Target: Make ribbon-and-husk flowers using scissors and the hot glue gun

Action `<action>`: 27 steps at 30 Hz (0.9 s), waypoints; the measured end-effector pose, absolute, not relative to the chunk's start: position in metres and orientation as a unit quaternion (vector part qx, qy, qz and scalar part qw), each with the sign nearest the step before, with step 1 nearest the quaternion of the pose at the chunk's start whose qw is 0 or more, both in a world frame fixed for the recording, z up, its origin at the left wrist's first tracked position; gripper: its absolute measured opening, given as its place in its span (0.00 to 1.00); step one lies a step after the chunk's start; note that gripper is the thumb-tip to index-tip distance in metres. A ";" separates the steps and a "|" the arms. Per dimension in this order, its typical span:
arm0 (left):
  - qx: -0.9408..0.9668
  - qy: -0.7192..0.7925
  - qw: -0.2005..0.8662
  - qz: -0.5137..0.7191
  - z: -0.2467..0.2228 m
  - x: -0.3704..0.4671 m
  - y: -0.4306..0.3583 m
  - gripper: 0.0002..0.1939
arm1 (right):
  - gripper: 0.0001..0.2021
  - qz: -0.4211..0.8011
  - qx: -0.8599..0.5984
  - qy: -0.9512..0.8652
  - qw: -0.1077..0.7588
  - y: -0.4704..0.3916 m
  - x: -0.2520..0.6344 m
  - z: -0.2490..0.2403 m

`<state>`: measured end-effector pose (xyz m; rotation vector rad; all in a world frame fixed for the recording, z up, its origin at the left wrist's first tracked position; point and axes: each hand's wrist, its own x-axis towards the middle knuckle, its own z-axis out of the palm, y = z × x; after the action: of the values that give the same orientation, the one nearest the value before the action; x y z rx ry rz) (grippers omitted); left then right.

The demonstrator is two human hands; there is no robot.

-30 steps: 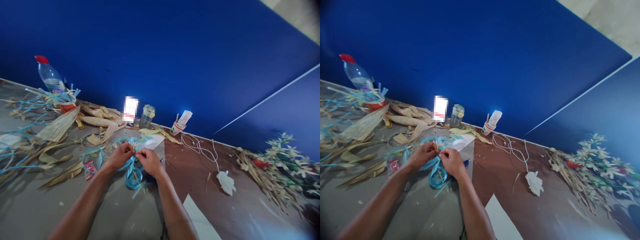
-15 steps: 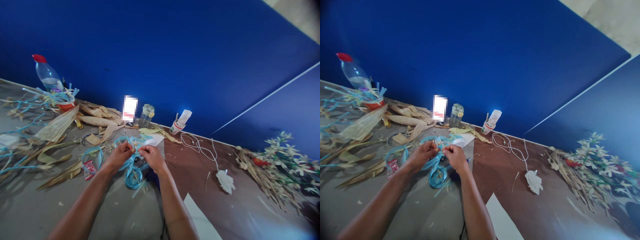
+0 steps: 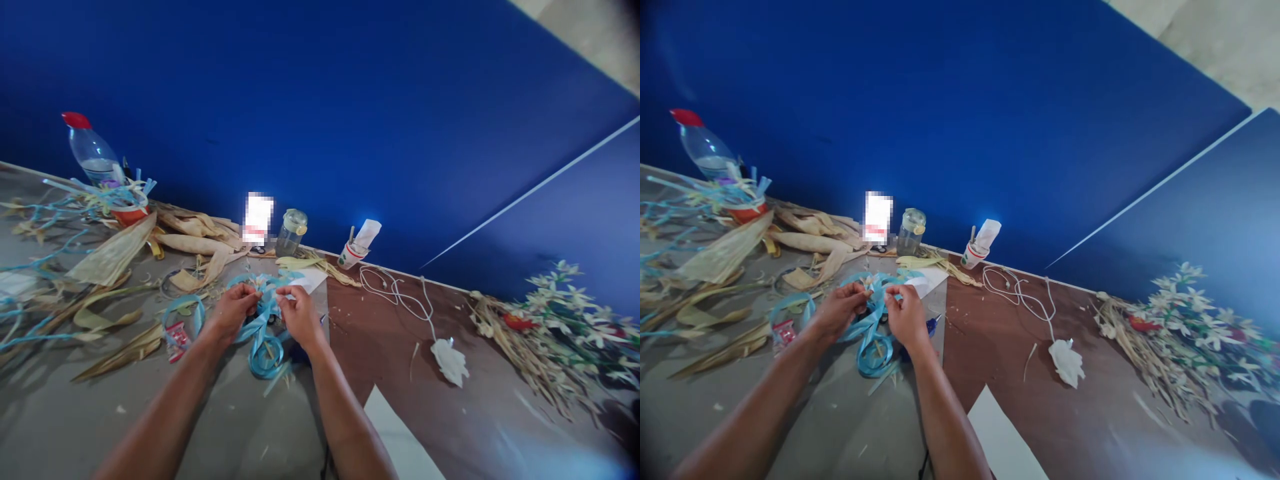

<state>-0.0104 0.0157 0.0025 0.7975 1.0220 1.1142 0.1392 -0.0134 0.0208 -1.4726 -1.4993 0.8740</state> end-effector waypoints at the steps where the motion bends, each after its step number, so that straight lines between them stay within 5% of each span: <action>1: 0.342 0.451 0.656 0.499 0.002 -0.009 0.016 0.16 | 0.10 0.342 -0.597 -0.595 0.414 -0.014 0.137 0.019; 13: 0.272 0.447 0.663 0.536 0.003 0.002 0.009 0.15 | 0.04 0.502 -0.598 -0.412 0.469 -0.015 0.106 0.001; 27: 0.263 0.361 0.715 0.537 0.009 0.007 0.001 0.18 | 0.06 0.679 -0.435 -0.193 0.559 -0.010 0.106 0.001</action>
<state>0.0072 0.0007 0.0095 0.5831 0.7997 1.1891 0.1059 -0.0096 0.0007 -1.0261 -0.4548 1.6009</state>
